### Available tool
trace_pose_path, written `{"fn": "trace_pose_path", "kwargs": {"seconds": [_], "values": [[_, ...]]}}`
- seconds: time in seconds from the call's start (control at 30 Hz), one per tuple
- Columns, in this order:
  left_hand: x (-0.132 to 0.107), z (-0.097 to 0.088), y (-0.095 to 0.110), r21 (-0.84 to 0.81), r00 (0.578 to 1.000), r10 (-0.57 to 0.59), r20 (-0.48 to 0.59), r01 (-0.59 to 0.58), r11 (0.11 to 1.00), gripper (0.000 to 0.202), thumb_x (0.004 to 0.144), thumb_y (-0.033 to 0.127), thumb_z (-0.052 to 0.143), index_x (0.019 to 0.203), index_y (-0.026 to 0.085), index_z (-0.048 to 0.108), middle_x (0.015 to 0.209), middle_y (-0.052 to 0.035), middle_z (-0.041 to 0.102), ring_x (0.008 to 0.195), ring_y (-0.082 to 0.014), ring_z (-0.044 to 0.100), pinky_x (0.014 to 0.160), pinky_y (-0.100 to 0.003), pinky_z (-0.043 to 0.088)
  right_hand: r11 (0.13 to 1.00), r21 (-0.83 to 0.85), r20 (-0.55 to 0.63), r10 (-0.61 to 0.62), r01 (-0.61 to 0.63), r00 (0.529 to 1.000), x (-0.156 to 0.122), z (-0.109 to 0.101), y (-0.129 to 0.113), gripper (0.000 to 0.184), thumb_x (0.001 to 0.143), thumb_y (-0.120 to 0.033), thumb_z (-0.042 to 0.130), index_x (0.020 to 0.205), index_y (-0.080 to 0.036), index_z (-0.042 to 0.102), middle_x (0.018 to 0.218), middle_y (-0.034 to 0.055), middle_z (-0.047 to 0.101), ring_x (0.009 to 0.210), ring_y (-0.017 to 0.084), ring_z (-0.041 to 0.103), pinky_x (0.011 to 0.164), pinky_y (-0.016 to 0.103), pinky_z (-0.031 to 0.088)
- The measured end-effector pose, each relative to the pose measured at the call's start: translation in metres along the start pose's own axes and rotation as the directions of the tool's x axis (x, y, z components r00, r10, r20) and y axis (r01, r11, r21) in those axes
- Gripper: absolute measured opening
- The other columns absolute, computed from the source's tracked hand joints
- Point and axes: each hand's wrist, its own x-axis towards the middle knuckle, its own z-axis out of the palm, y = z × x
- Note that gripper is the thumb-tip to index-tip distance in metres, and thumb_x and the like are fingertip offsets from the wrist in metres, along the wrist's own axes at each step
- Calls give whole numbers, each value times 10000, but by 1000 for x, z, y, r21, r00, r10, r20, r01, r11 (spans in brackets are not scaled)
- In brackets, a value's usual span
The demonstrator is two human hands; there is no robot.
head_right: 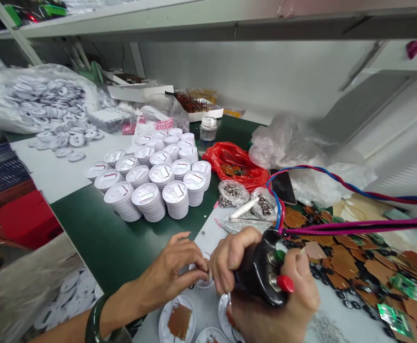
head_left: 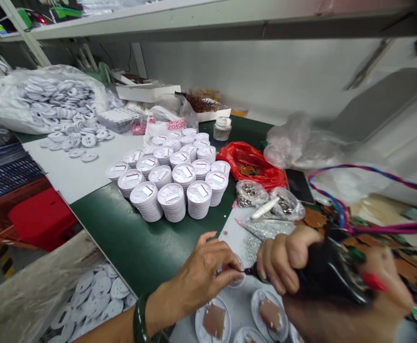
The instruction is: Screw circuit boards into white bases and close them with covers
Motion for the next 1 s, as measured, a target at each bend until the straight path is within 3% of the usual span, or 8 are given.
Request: {"fn": "trace_pose_path", "kwargs": {"seconds": [0.27,0.37,0.5,0.7,1.0], "values": [[2,1,1,-101,997,-10,83,18,995,99,945,150,711,880,224,715,964,80,768,926,-101,699,1163,-328,233,999,39,-67,25,-23,997,8,-8,1,585,877,-687,413,608,-218,635,436,18,449,413,167,443,438,312,377],[-3,0,-3,24,994,34,100,-37,999,127,1011,185,620,1036,256,722,1073,68,767,1063,-121,679,1230,-374,158,1000,14,-66,23,-22,998,10,-13,6,577,870,-694,441,615,-216,639,447,15,457,422,164,447,443,305,384],[-14,5,-17,247,980,117,159,-155,957,263,1070,210,491,1269,287,644,1233,53,735,1333,-177,542,1277,-472,84,998,-58,-55,1,-4,998,13,-22,19,507,816,-665,568,606,-209,638,445,12,485,420,160,452,420,285,377],[-18,18,-32,380,950,186,250,-273,884,235,1081,260,477,1252,266,639,1308,53,705,1358,-240,535,1266,-550,165,998,-64,-44,18,-21,999,17,-30,40,538,857,-673,517,620,-204,633,452,8,502,421,148,458,435,268,385],[-18,24,-34,402,948,197,249,-287,870,215,1087,283,474,1213,279,648,1336,108,683,1374,-202,517,1283,-487,195,998,-43,-23,49,-50,999,17,-35,54,535,874,-655,486,630,-204,640,454,0,490,425,137,443,435,258,349]]}}
